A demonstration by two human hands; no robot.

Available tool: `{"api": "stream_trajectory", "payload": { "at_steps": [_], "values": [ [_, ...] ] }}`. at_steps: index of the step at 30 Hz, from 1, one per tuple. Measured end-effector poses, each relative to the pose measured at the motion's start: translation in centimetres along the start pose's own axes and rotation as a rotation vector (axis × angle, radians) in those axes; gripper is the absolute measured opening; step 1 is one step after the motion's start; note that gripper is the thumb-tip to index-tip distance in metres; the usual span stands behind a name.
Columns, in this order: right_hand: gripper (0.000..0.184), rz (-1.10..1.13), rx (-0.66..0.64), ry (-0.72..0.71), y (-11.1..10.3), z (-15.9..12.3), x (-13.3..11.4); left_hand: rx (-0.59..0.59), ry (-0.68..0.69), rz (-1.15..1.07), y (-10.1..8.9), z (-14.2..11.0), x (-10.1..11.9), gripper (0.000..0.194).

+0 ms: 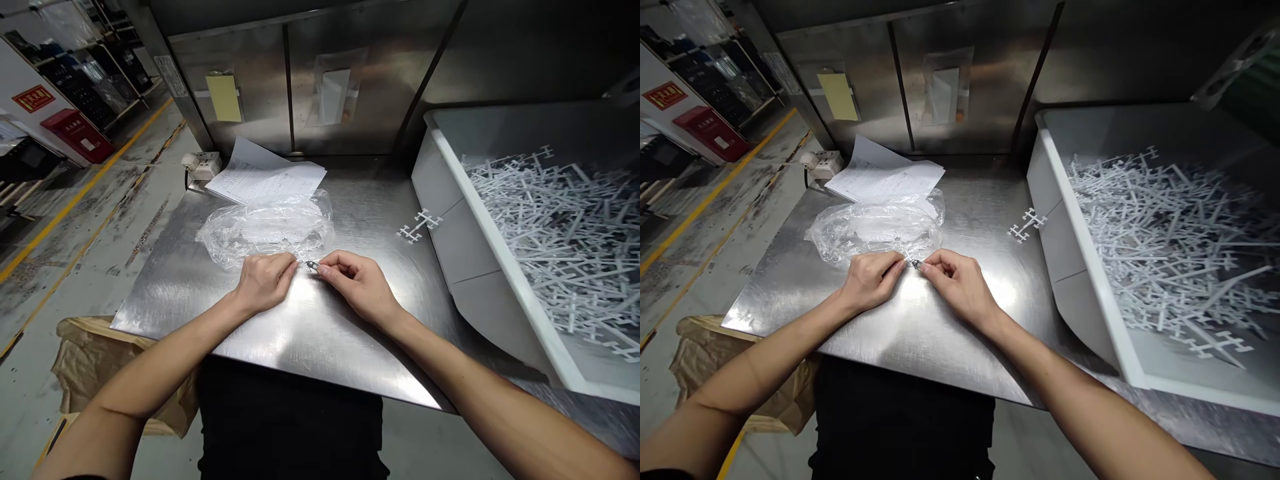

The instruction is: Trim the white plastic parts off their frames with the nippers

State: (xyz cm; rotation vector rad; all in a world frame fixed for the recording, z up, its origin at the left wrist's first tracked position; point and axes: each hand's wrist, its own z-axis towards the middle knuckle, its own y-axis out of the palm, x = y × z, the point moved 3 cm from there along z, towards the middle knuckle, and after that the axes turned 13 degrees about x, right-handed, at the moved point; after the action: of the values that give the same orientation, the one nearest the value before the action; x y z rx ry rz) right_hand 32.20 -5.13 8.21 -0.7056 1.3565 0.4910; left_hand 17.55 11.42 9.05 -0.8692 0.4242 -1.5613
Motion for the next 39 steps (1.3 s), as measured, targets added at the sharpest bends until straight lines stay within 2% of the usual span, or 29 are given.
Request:
{"api": "stream_trajectory", "payload": {
  "at_steps": [4, 9, 20, 33, 39],
  "values": [
    [0.03, 0.025, 0.071, -0.045, -0.5, 0.4, -0.7, 0.012, -0.006, -0.061, -0.2, 0.1, 0.0, 0.02],
    [0.027, 0.008, 0.168, -0.078, -1.3, 0.8, -0.8, 0.061, 0.058, -0.143, -0.3, 0.1, 0.4, 0.016],
    [0.022, -0.059, 0.115, -0.164, -0.7, 0.2, -1.0, 0.08, 0.224, -0.143, -0.5, 0.1, 1.6, 0.016],
    [0.021, -0.107, 0.119, -0.188, -0.8, 0.1, -1.3, 0.049, 0.221, -0.112, -0.1, -0.2, 1.5, 0.022],
    [0.019, -0.113, 0.117, -0.193, -0.7, 0.1, -1.4, 0.071, 0.275, -0.106, -0.2, -0.1, 1.7, 0.02]
  ]
}}
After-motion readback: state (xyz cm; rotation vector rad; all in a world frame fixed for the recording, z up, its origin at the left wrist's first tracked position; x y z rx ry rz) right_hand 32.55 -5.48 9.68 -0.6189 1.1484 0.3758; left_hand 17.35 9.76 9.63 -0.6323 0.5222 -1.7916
